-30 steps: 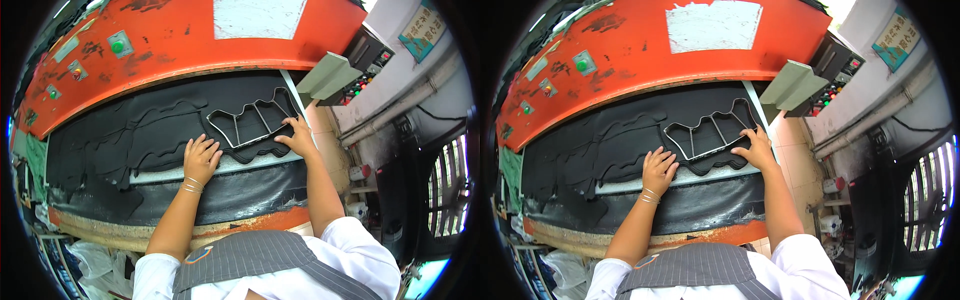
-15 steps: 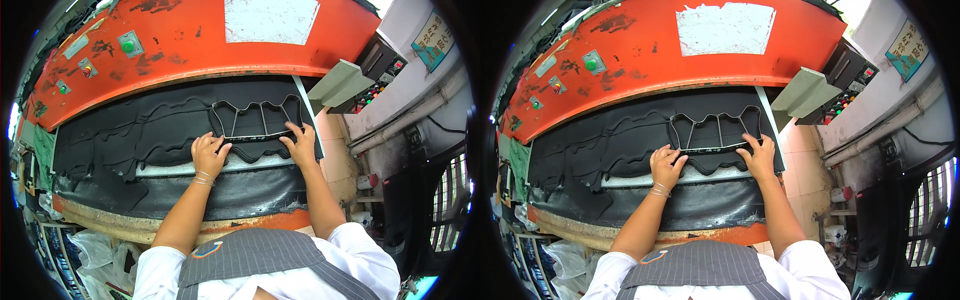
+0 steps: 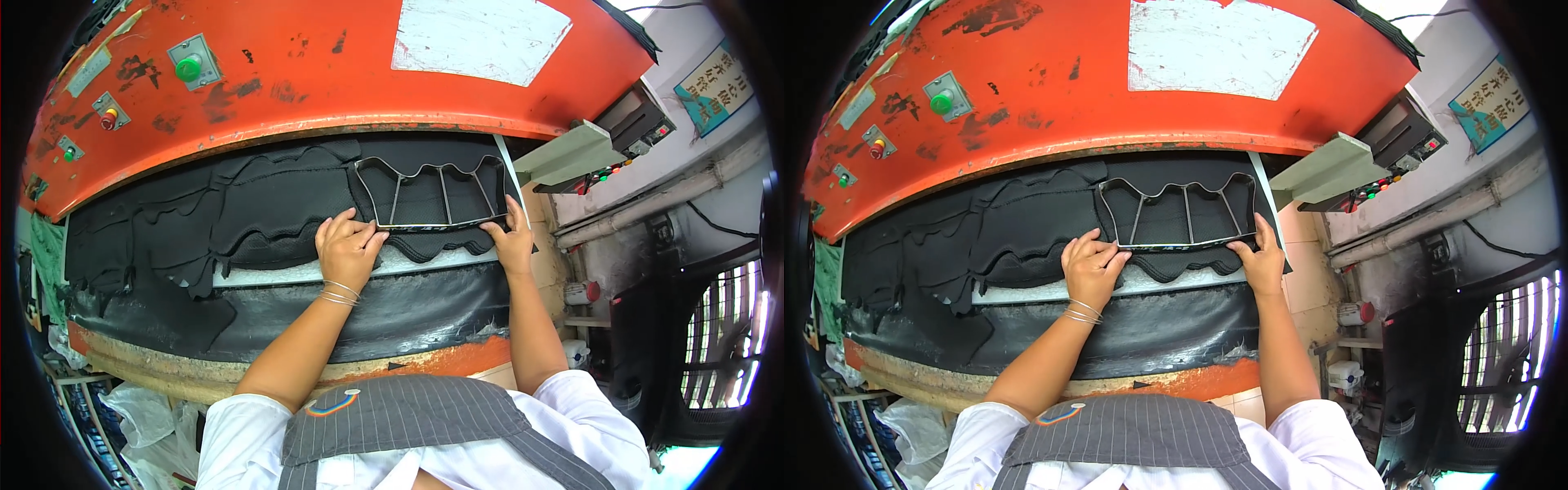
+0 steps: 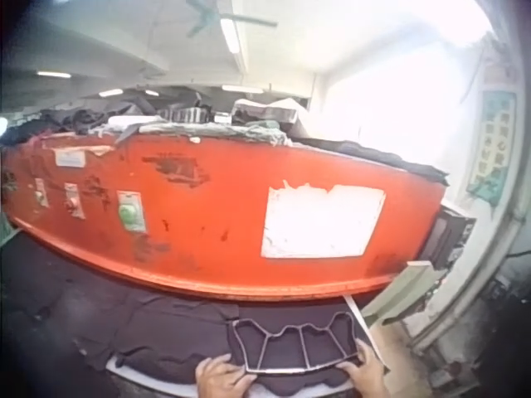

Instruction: Operating a die-cutting machine to cut shoe upper components from fabric sheets.

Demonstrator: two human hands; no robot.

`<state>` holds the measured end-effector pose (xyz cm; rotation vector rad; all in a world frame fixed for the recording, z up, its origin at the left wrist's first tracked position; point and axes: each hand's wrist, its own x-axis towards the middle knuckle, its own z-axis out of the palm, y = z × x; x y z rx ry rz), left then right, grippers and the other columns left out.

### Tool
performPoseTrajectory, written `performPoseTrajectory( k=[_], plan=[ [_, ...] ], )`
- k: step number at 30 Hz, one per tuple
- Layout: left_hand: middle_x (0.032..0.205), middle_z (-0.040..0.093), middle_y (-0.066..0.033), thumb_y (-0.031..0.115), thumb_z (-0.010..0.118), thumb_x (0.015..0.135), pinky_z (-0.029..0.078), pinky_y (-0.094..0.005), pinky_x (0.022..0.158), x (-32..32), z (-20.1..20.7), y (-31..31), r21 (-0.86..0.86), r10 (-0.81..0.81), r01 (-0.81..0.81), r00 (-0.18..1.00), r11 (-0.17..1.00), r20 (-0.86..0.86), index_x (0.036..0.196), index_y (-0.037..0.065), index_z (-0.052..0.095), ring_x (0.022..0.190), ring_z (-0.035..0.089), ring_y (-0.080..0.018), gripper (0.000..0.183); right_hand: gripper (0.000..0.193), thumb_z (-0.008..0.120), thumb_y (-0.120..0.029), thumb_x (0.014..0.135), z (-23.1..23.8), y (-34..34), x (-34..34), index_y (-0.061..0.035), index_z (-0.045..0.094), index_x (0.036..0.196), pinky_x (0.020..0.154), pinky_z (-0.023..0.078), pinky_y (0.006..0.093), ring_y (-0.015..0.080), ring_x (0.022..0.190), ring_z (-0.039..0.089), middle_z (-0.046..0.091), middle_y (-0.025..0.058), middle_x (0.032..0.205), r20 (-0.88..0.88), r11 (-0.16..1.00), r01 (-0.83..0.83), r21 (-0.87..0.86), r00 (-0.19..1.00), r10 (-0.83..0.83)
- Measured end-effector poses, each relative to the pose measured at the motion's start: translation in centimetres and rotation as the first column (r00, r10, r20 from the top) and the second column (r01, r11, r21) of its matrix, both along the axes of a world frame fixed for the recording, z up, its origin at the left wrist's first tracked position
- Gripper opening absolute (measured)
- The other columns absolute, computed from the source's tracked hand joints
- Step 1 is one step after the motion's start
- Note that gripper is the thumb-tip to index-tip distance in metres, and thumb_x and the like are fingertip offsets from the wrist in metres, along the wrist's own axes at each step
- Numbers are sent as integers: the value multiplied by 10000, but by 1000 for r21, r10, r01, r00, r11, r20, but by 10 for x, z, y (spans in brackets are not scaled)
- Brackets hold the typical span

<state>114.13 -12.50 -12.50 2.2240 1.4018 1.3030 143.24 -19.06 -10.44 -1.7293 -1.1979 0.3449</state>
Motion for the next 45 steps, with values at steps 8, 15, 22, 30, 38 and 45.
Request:
performPoseTrajectory(
  k=[8, 15, 22, 30, 38, 45],
  plan=[
    [859, 661, -4, 256, 765, 726, 321, -443, 1019, -1, 5, 4, 19, -40, 40, 999, 999, 22, 856, 74, 748, 1115, 565, -230, 224, 705, 802, -152, 729, 0, -1, 8, 28, 463, 1321, 965, 451, 340, 247, 1130, 590, 587, 229, 1241, 116, 999, -45, 5, 992, 44],
    [1228, 559, -127, 200, 748, 765, 326, -416, 1084, -109, 49, 15, -2, -9, 10, 973, 1000, 230, 1200, 19, 607, 1278, 449, -304, 491, 663, 767, -246, 776, 30, -23, -36, -34, 469, 1329, 905, 469, 395, 353, 1032, 595, 605, 230, 1150, 465, 974, 163, 159, 857, -220],
    [1469, 338, -246, 292, 639, 880, 255, -368, 1128, -444, 65, 178, 102, 657, -692, 714, 714, 244, 1392, -82, 359, 1362, 340, -331, 693, 501, 701, -333, 822, 118, 106, -248, -43, 575, 1211, 881, 449, 408, 324, 1010, 561, 612, 155, 1099, 448, 819, -522, 238, 807, 385],
    [1529, 230, -226, 198, 516, 933, 185, -357, 1142, -624, 126, 249, 289, 639, -641, 761, 711, 113, 1447, 3, 318, 1428, 217, -310, 585, 344, 697, -285, 810, 202, 198, -359, -79, 543, 1038, 613, 484, 420, 296, 746, 622, 634, 86, 815, 491, 784, -546, 295, 790, 366],
    [1291, 566, -171, 217, 540, 952, 374, -354, 1021, -459, 133, 151, -4, 466, -471, 871, 882, 154, 1275, -35, 541, 1179, 532, -274, 410, 352, 675, -338, 825, 131, 132, -337, -78, 548, 1024, 644, 488, 465, 362, 774, 635, 636, 157, 804, 355, 755, -647, 105, 734, 579],
    [911, 657, -114, 176, 692, 766, 494, -371, 762, -201, 78, -44, -217, -331, 312, 942, 925, -58, 876, 77, 684, 871, 613, -285, 148, 519, 722, -433, 739, 79, -11, -247, -70, 578, 1081, 825, 461, 435, 333, 1008, 575, 610, 122, 1027, 329, 604, -643, -470, 507, 796]
  ],
)
